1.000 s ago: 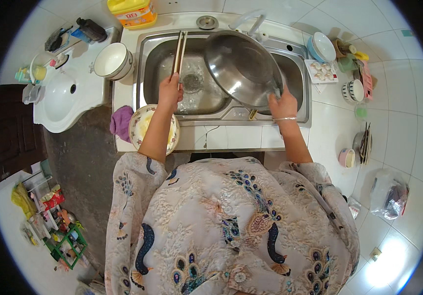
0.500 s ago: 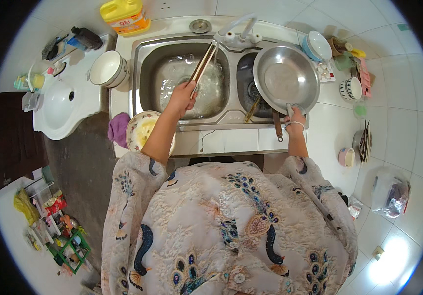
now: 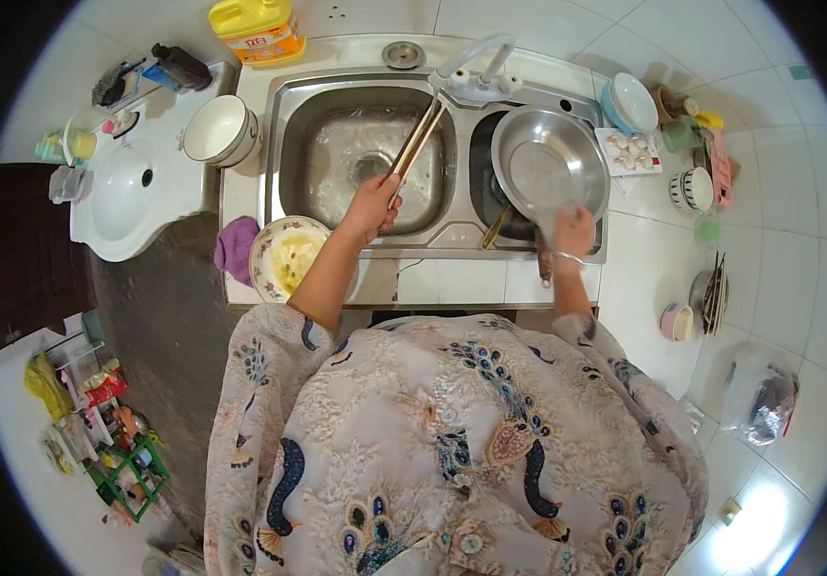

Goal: The person washes a white bowl, a pair of chopsticks, and a patterned plate in a double-basin stainless steel sink. They use a sponge to scrub the items and rinse them under running water, placing the cleaned items into the adjacent basin.

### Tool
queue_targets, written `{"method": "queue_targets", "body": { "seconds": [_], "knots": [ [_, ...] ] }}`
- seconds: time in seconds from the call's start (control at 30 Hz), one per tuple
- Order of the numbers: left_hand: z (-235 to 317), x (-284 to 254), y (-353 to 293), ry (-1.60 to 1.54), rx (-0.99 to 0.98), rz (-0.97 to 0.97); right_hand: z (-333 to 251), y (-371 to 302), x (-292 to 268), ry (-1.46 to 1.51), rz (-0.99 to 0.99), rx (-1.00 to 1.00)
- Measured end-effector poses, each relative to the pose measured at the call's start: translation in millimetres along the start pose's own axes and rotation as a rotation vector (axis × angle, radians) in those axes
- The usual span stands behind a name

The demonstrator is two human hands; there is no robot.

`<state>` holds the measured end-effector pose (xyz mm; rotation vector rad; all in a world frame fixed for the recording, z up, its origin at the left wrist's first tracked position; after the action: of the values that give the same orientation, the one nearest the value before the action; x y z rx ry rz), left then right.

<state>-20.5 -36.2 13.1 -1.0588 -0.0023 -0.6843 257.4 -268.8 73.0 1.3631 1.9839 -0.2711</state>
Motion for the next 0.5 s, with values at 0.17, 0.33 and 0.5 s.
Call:
{"method": "queue_targets", "body": {
  "seconds": [0.17, 0.33, 0.5],
  "knots": [
    [4.1, 12.9, -2.5, 0.015, 0.078, 0.042, -43.8, -5.1, 190.4, 0.742, -0.311, 0.351],
    [7.0, 7.1, -3.0, 0.031, 0.181, 0.137, -126.8, -43.2, 248.3, 1.188, -0.580, 0.586],
    [8.9, 14.8, 2.4, 0.099, 0.269, 0.146, -102.8, -30.6, 259.1, 1.010, -0.430, 0.526]
  ]
}}
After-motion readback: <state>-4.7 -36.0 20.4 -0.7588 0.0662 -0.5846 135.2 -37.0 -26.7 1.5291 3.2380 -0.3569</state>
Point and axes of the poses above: each hand's wrist, its own y-axis towards the middle knuckle, its own x-axis out of the palm, z = x × y, the point moved 9 cm from there along y, towards the middle knuckle, and after that the axes turned 11 degrees about -x, right-handed, at the moved point
